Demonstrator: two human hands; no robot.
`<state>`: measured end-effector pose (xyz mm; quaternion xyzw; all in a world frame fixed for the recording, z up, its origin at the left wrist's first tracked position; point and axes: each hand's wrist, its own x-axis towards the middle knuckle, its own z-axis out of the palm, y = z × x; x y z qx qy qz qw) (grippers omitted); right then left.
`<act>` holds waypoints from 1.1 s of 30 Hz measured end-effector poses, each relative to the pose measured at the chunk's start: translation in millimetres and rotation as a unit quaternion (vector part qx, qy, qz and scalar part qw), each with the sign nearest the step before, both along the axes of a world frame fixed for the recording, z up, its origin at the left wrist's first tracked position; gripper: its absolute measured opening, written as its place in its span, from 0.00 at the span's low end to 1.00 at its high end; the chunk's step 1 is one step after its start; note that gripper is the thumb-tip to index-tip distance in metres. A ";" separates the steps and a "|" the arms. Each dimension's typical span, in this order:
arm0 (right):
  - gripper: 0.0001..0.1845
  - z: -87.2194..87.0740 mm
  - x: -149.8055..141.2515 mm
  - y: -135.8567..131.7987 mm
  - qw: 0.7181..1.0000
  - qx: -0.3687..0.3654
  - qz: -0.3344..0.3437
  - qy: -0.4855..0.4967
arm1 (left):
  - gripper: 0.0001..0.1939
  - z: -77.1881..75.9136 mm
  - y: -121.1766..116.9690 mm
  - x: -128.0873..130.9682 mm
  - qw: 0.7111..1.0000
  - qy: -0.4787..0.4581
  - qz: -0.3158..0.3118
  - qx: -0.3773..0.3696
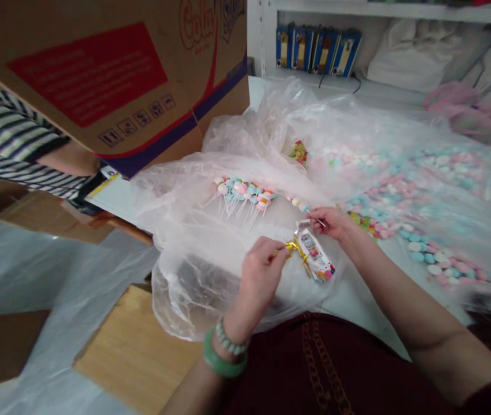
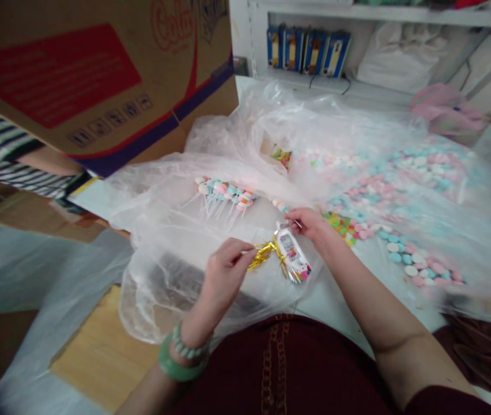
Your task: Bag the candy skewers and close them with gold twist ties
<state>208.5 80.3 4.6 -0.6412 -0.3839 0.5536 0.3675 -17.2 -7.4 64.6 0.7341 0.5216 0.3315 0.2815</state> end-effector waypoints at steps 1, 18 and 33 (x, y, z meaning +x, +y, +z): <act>0.05 0.1 4.2 -7.6 1.000 -0.011 0.003 0.000 | 0.10 -9.6 2.0 19.6 0.997 0.040 -0.064 -0.007; 0.18 -16.4 -12.2 -83.6 0.887 -0.079 0.107 -0.441 | 0.24 -92.7 20.6 27.5 0.910 0.384 -0.121 0.099; 0.15 -38.6 9.0 -93.0 0.964 0.122 -0.079 -0.221 | 0.08 -64.9 18.5 38.0 1.000 0.011 0.003 -0.014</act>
